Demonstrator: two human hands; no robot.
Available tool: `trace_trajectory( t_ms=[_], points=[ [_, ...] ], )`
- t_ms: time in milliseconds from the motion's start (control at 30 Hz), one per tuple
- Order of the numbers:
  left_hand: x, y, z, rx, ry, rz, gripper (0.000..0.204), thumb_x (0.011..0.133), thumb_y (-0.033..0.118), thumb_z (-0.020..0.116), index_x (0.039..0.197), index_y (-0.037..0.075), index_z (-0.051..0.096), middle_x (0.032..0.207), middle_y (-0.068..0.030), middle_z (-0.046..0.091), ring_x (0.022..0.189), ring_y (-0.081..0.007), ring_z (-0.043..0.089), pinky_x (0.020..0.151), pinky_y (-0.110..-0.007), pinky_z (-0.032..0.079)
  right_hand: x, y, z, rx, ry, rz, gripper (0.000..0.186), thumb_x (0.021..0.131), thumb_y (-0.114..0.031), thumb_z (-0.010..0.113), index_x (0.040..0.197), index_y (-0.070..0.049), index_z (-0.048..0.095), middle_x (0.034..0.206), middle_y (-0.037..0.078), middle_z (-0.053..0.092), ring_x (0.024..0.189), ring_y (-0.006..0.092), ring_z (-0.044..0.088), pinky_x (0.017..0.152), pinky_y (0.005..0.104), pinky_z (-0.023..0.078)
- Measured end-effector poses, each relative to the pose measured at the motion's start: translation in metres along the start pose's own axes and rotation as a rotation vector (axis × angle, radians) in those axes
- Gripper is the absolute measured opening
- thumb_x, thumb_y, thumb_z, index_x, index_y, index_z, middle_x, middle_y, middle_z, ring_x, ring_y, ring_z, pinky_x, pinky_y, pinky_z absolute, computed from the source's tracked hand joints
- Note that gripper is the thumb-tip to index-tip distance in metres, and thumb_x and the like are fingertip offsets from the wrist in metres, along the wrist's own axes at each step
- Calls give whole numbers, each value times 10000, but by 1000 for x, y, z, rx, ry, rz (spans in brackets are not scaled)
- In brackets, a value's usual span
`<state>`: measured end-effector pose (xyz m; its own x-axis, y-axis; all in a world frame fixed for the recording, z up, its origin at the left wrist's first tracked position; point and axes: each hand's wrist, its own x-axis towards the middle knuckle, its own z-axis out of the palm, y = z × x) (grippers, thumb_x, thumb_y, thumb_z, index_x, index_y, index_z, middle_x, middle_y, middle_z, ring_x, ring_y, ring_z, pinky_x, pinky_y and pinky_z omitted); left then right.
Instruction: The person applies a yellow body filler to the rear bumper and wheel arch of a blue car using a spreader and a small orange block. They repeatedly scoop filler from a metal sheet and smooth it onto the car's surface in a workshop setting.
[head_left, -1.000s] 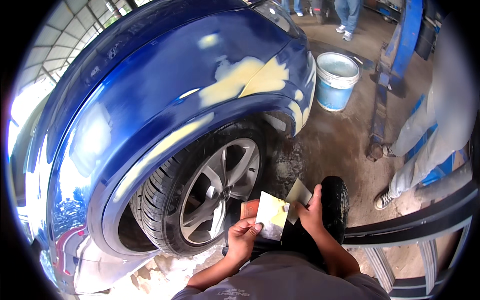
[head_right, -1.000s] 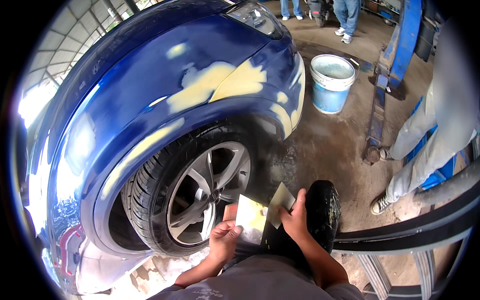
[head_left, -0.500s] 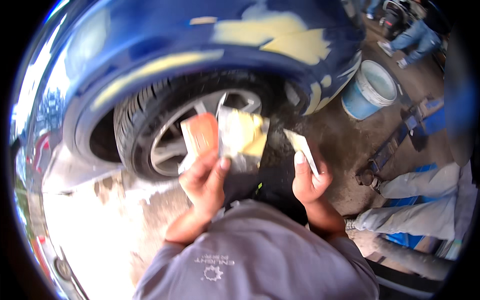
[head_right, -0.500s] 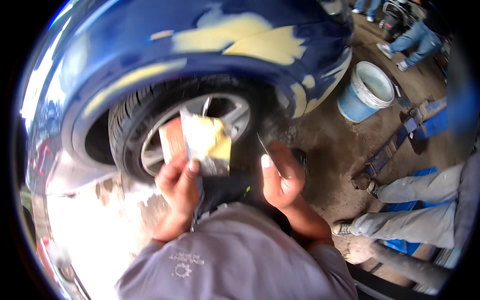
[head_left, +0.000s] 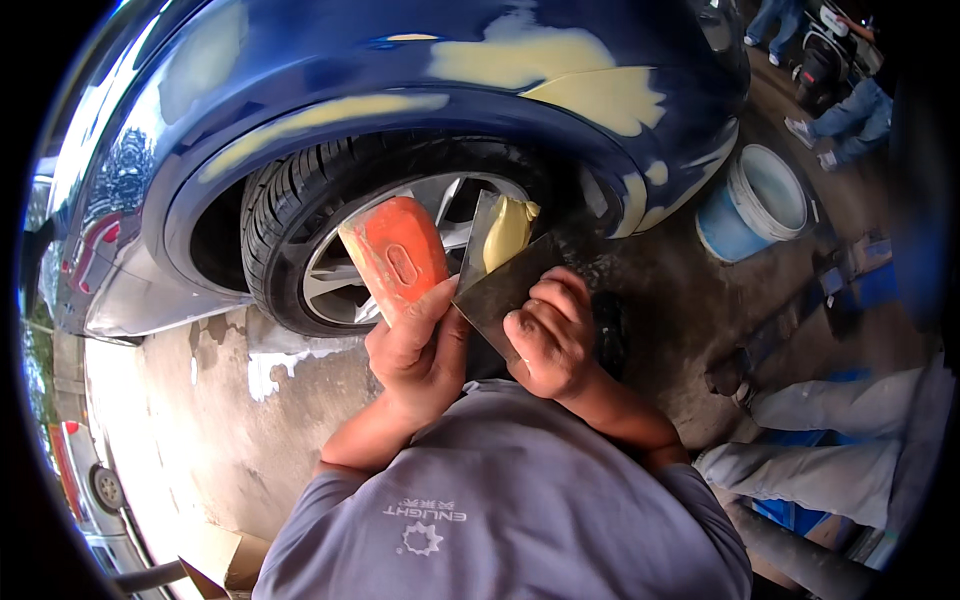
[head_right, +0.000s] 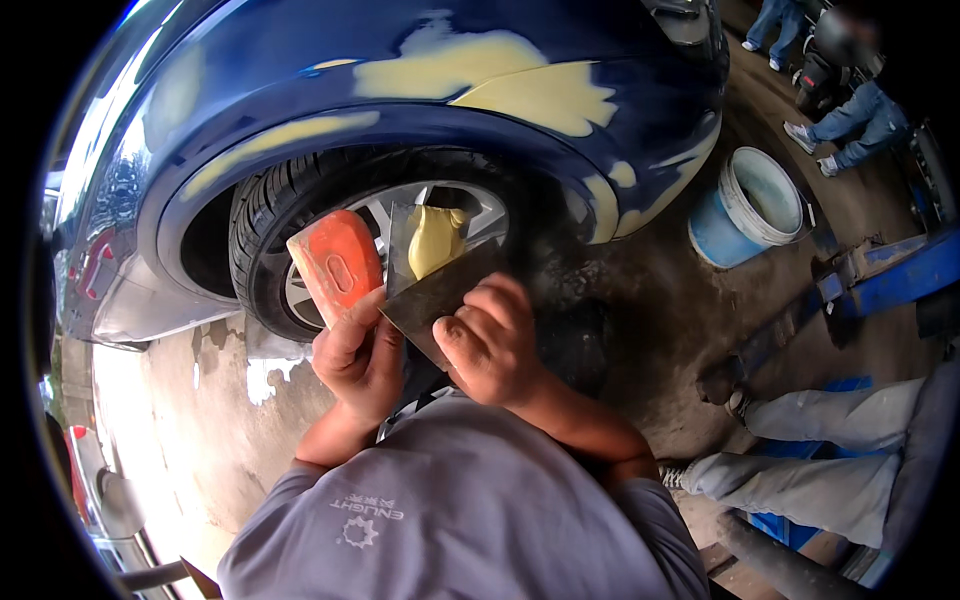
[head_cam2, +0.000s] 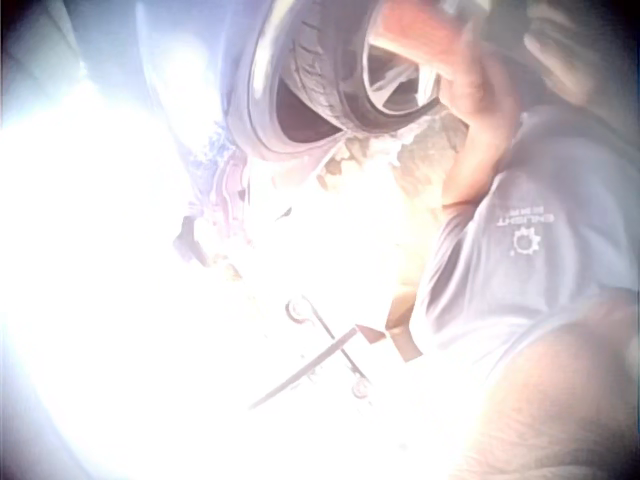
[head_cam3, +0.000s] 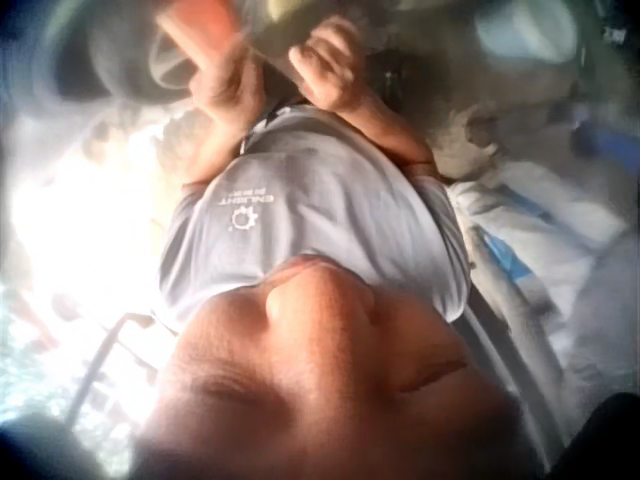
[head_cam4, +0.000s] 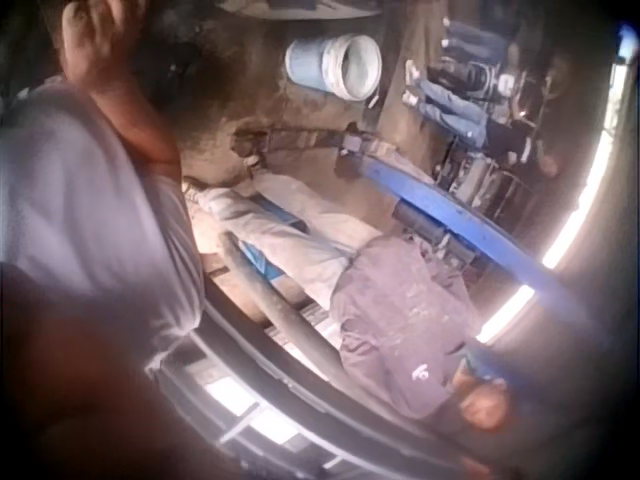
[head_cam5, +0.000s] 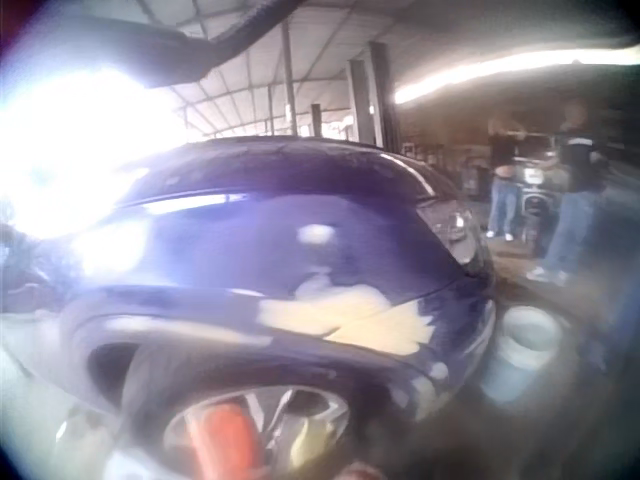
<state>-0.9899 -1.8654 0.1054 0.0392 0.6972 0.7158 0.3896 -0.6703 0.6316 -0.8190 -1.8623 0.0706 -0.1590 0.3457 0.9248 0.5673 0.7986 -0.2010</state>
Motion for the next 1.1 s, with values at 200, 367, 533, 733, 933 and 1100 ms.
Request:
trace_trajectory(
  t_ms=[200,367,533,733,933,1100],
  points=[
    [-13,-17,-24,129,155,91,221,843,-86,723,1061,-68,695,889,-207,714,797,-267,707,803,-327,539,-36,16,4,155,18,211,133,793,95,597,913,44,623,804,159,602,749,318,597,791,463,505],
    [-32,-56,-47,102,295,86,231,870,-91,701,1098,-68,674,904,-187,739,823,-217,711,817,-335,540,2,15,-19,1357,503,996,419,987,-60,554,1397,-18,482,1339,123,591,1223,268,583,1071,474,435],
    [-55,-72,-60,30,141,-108,205,861,-77,711,1063,-48,689,849,-152,731,746,-164,681,738,-286,526,53,12,-53,1452,401,1169,599,832,57,634,1402,-43,481,1306,117,598,1236,287,573,1071,479,447],
    [-80,-86,-66,-113,32,-235,148,857,-50,728,1002,-45,699,779,-129,706,653,-156,654,653,-272,508,179,12,-55,-257,-61,98,217,861,105,567,1065,74,632,977,177,681,774,274,665,693,323,507],
    [-79,-107,-73,-174,1,-133,153,839,-41,743,986,-19,708,802,-157,709,685,-217,687,683,-302,527,248,49,-30,-490,-215,135,306,813,29,571,1093,39,693,984,253,692,924,433,663,843,457,536],
    [-91,-125,-87,-235,-24,-264,144,847,-34,739,985,-17,705,818,-160,709,713,-224,693,701,-307,529,262,51,-23,-580,-297,137,341,795,34,572,1112,27,696,1001,252,693,939,419,667,859,439,540]
  ],
)
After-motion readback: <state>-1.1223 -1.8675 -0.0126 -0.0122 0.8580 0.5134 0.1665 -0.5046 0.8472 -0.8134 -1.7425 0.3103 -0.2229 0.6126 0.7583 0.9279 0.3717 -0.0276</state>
